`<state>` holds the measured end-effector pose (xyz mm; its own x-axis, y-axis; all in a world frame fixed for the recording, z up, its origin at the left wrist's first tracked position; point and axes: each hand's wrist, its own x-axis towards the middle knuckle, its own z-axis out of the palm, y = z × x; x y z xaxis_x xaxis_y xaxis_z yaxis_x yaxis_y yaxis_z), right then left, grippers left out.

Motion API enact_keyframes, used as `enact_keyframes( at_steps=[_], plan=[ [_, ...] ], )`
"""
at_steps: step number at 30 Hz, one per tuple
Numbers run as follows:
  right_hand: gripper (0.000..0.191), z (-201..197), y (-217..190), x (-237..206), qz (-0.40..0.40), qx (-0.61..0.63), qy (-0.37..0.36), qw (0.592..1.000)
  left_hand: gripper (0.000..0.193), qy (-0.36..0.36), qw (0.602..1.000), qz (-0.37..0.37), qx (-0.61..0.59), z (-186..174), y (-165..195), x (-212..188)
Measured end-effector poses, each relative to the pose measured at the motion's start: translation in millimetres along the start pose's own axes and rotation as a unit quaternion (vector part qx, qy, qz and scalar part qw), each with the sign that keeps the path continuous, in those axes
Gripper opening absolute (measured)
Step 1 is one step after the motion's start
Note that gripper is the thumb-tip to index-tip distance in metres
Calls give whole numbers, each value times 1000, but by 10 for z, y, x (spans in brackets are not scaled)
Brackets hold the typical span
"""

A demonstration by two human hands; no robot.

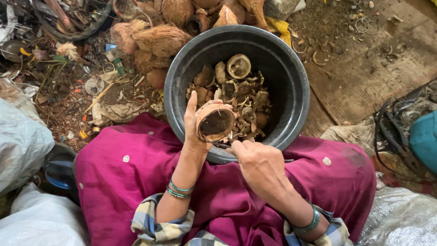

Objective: The person sits on the ground with a large basin of coconut shell halves on their lap and uses a small knife to scrape the dried kernel out of each shell half, dropping the removed kernel and debris into the basin. They pick up shell halves one at a time, scrape the inner flesh, and set the emptied shells aside.

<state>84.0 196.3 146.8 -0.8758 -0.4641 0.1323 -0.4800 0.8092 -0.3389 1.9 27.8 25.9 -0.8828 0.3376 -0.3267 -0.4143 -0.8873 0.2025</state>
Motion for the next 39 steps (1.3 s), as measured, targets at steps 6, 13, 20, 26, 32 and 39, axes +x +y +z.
enact_keyframes(
  at_steps=[6, 13, 20, 26, 32, 39],
  plan=[
    [7, 29, -41, -17, -27, -49, 10, 998, 80, 12, 998, -29, 53, -74, 1, 59],
    [7, 373, -159, 24, 4, -59, 107, 992, 81, 80, 992, 86, 40, -138, 89, 144],
    [4, 477, -47, 65, 49, -16, 83, 995, 84, 95, 970, 220, 42, -86, 98, 127],
    [13, 307, 75, 120, 140, 77, 42, 986, 81, 102, 987, 113, -50, -162, 79, 115],
    [12, 90, 238, 81, 56, 86, 23, 994, 82, 10, 997, 58, -42, -301, 52, 181],
    [7, 89, 93, 36, 21, 59, -7, 998, 88, -24, 1000, -5, -20, -221, 36, 115]
  ],
)
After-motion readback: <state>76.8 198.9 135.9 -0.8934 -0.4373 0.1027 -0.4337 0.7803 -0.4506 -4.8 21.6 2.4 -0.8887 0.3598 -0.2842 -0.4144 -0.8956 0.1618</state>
